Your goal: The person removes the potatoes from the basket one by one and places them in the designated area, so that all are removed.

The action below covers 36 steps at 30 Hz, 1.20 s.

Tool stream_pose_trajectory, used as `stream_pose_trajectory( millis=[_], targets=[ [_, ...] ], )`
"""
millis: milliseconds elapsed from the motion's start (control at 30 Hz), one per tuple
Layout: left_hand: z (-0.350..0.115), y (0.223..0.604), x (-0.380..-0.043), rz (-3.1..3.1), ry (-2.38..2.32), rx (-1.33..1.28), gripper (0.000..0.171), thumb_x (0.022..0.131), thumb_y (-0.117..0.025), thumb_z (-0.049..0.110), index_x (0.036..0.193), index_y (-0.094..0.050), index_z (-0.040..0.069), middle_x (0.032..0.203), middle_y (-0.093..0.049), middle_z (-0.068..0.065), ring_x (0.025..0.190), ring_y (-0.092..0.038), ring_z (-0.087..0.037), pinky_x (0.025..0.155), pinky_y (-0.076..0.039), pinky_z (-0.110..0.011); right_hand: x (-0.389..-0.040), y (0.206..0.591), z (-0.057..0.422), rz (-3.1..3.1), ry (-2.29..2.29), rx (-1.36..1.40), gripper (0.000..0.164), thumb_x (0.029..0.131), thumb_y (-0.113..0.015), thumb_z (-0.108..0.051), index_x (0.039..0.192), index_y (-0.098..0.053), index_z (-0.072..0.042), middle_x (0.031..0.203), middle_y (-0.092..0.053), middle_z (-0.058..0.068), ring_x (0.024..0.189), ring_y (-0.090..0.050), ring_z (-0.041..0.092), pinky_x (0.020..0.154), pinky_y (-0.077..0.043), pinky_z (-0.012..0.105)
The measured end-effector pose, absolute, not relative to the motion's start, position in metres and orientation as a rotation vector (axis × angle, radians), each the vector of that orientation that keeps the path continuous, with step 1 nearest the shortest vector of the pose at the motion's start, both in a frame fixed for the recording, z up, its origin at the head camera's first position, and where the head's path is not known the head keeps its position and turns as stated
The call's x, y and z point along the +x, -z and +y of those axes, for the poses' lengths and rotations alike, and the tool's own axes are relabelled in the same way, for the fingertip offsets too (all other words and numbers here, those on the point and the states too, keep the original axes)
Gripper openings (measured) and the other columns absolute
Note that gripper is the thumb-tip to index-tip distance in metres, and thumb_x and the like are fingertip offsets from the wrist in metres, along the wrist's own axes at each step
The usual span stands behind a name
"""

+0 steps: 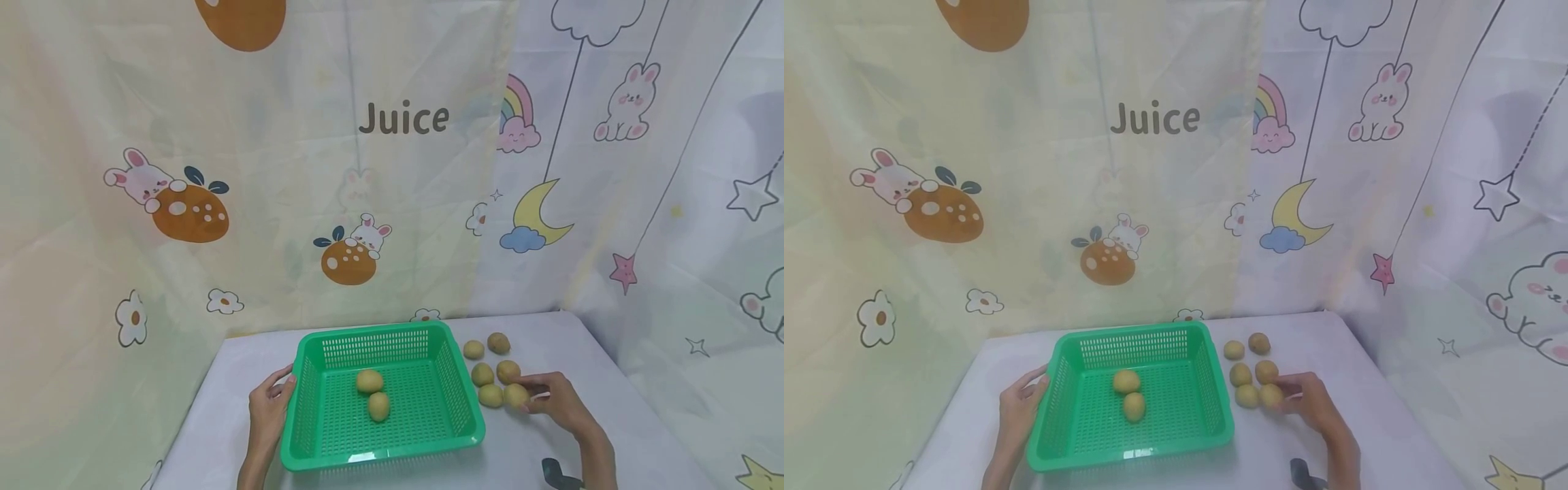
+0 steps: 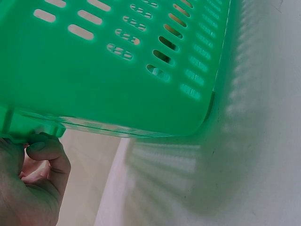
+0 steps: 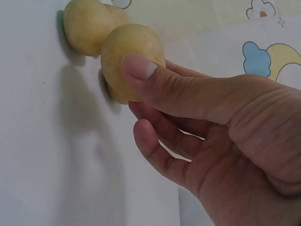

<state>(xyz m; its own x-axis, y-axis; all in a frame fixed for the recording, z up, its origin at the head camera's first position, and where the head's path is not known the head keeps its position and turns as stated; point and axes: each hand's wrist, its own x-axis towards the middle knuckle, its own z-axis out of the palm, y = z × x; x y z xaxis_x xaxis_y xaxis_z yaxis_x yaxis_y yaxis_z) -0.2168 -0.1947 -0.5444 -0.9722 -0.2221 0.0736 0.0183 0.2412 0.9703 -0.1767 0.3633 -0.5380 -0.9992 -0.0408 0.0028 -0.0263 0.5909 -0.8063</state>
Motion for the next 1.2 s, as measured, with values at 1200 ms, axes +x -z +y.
stream_pose_trajectory(
  millis=[1200],
  targets=[
    [-0.196, 0.545, -0.218, -2.326, 1.817, 0.216, 0.040, 0.114, -0.061, 0.024, 0.148, -0.064, 0.004, 0.102, -0.082, -0.021, 0.072, -0.079, -0.015, 0.064, -0.064, -0.026, -0.183, 0.561, 0.371, 2.795, 1.343, 0.166, 0.057, 0.074, -0.091, -0.001, 0.129, -0.077, 0.000, 0.127, -0.079, 0.020, 0.103, -0.076, 0.022, 0.083, -0.064, 0.029]
  ],
)
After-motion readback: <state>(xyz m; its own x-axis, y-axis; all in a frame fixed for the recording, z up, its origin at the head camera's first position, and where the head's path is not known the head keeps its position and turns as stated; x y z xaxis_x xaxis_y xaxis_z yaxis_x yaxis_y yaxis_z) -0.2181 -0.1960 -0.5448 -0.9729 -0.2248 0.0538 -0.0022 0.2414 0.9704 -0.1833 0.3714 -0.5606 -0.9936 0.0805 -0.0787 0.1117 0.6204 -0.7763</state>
